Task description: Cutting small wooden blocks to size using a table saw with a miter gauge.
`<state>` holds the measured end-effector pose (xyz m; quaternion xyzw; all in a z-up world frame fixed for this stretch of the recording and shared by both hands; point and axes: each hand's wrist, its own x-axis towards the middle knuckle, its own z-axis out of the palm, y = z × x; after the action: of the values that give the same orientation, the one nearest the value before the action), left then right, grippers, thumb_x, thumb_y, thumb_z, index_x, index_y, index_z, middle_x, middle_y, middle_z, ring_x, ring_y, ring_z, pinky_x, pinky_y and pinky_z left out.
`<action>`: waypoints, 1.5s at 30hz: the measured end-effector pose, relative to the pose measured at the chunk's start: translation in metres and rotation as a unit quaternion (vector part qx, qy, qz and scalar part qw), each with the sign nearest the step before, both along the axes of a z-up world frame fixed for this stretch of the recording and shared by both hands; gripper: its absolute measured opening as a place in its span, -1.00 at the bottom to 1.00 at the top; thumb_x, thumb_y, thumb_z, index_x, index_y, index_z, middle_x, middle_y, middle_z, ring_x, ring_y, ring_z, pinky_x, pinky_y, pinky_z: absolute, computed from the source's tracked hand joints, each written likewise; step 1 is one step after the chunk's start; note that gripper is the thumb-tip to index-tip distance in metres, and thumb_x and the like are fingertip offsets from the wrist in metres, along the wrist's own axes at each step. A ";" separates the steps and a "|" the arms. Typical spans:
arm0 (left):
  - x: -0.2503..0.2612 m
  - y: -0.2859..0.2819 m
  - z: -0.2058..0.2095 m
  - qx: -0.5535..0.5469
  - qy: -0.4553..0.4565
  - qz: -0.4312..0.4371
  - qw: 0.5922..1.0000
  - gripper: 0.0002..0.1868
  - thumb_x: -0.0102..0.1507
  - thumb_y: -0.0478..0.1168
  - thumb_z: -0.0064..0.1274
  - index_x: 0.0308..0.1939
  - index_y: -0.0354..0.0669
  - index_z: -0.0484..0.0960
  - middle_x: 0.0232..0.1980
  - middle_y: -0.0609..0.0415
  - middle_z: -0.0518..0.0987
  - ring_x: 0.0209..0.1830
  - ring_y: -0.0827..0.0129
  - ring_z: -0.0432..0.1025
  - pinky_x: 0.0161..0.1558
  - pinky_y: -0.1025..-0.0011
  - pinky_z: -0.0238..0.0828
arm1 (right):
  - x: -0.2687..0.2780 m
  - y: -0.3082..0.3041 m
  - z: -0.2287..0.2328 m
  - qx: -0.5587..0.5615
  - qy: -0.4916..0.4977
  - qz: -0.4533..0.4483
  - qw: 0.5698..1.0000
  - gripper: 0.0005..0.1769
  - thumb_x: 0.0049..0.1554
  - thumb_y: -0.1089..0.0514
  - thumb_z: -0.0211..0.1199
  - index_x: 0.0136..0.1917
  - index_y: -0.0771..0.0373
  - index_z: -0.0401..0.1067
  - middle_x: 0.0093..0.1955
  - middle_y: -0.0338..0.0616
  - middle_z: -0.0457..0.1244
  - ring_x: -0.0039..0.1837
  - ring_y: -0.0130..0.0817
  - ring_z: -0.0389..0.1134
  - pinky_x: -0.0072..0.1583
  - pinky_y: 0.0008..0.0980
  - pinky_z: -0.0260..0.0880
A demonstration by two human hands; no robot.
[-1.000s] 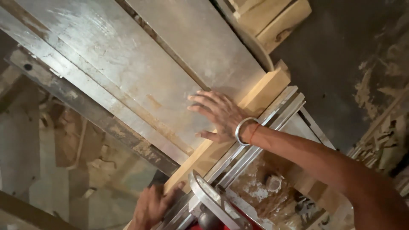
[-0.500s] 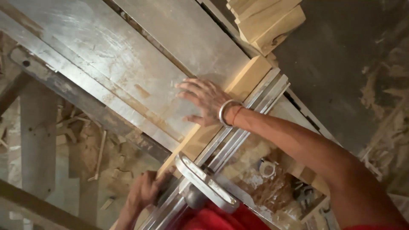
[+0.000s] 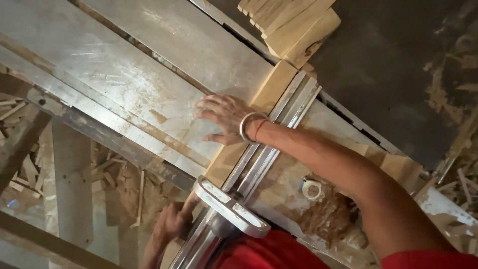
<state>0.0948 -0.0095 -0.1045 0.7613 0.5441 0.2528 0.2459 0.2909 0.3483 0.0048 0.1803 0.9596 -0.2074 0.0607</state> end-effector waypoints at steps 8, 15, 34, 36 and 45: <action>0.013 0.047 0.074 -0.528 -0.120 0.234 0.808 -0.30 0.39 0.15 -0.13 -0.30 -0.56 0.70 -0.61 -0.15 0.60 -0.63 0.20 0.53 -0.42 0.25 0.45 | -0.002 0.000 0.000 0.002 -0.007 0.016 1.000 -0.25 0.18 -0.40 0.17 0.42 0.12 0.30 0.58 -0.07 0.03 0.59 0.00 -0.03 0.51 0.11 0.00; 0.015 0.057 0.088 -0.548 -0.134 0.252 0.786 -0.09 0.24 0.44 -0.13 -0.65 -0.46 0.61 -0.67 -0.16 0.56 -0.68 0.09 0.47 -0.49 0.09 0.44 | -0.001 0.000 0.005 -0.001 -0.002 0.020 1.000 -0.27 0.14 -0.40 0.20 0.35 0.12 0.35 0.54 -0.08 0.06 0.58 0.00 -0.01 0.50 0.08 0.00; 0.013 0.060 0.094 -0.544 -0.107 0.229 0.800 -0.04 0.14 0.55 -0.20 -0.42 -0.37 0.79 -0.60 -0.22 0.61 -0.56 0.08 0.56 -0.28 0.08 0.47 | -0.005 -0.003 0.005 0.010 0.053 0.024 0.998 -0.37 0.19 -0.32 0.24 0.31 0.15 0.36 0.51 -0.03 0.13 0.57 0.03 0.06 0.54 0.04 0.05; 0.011 0.063 0.111 -0.558 -0.109 0.233 0.789 -0.02 0.15 0.57 -0.19 -0.38 -0.39 0.80 -0.55 -0.22 0.66 -0.53 0.11 0.58 -0.25 0.13 0.48 | -0.005 -0.006 0.005 0.007 0.050 0.025 0.998 -0.36 0.20 -0.31 0.23 0.34 0.15 0.35 0.51 -0.04 0.13 0.58 0.02 0.07 0.55 0.03 0.07; -0.016 0.015 0.116 -0.624 -0.095 0.220 0.744 -0.29 0.01 0.35 0.22 -0.15 -0.24 0.80 -0.32 -0.06 0.76 -0.31 0.20 0.66 -0.17 0.17 0.56 | -0.009 -0.009 0.010 -0.012 0.034 0.015 0.999 -0.32 0.20 -0.36 0.17 0.37 0.13 0.32 0.57 -0.07 0.08 0.60 -0.01 0.01 0.50 0.09 0.06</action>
<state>0.0788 0.0053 0.0119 0.2693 0.7069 -0.0251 0.6535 0.2821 0.3396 0.0148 0.1581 0.9611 -0.2242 0.0330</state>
